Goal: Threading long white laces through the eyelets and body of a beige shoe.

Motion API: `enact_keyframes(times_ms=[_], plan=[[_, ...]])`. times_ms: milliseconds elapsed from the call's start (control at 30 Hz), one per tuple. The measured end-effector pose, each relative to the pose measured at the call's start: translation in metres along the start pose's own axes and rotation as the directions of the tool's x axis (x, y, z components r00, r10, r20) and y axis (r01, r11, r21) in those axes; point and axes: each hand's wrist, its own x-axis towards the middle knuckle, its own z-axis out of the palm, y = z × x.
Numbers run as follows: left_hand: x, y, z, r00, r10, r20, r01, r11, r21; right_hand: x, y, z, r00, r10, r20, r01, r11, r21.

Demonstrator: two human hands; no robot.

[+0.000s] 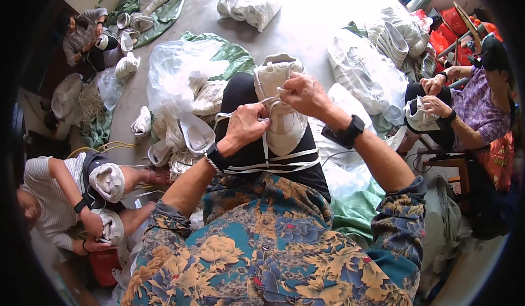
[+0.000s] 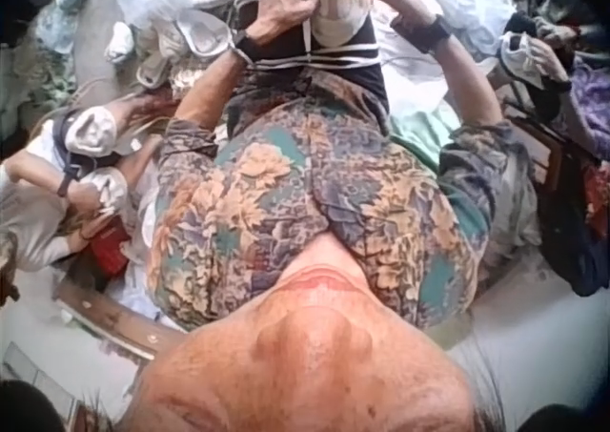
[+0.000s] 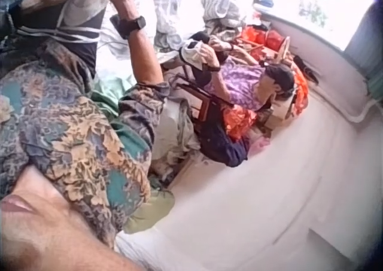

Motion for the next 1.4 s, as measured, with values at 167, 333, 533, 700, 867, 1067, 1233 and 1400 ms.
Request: enact_keyframes(times_ms=[167,333,533,700,867,1067,1233,1400], plan=[[0.004,-0.006,0.013,0.996,-0.011,-0.093,0.001,0.994,-0.108,0.001,0.001,-0.004,0.998,0.051,0.047,-0.047,0.996,-0.082],[0.002,0.001,0.0,0.944,0.107,-0.313,-0.084,0.993,0.087,0.002,0.022,-0.045,0.968,0.234,0.091,-0.25,0.938,0.241],[-0.003,0.015,-0.005,0.97,0.052,-0.239,-0.064,0.997,-0.044,-0.003,0.025,-0.059,0.937,0.348,0.026,-0.336,0.879,0.338],[0.004,0.0,0.007,0.949,0.13,-0.288,-0.087,0.984,0.158,-0.003,0.028,-0.061,0.93,0.366,-0.002,-0.326,0.83,0.453],[0.002,-0.003,0.01,0.872,0.237,-0.428,-0.162,0.965,0.204,-0.02,0.045,-0.133,0.912,0.374,-0.167,-0.246,0.826,0.508],[0.006,-0.016,0.028,0.9,-0.012,-0.435,-0.082,0.977,-0.196,-0.044,0.05,-0.171,0.884,0.418,-0.209,-0.291,0.843,0.452],[0.003,-0.01,0.023,0.902,0.019,-0.432,-0.118,0.972,-0.205,-0.049,0.07,-0.157,0.861,0.445,-0.246,-0.282,0.821,0.497],[0.01,0.007,0.009,0.917,0.111,-0.382,-0.177,0.974,-0.142,-0.031,0.066,-0.072,0.937,0.118,-0.329,-0.043,0.973,0.226]])
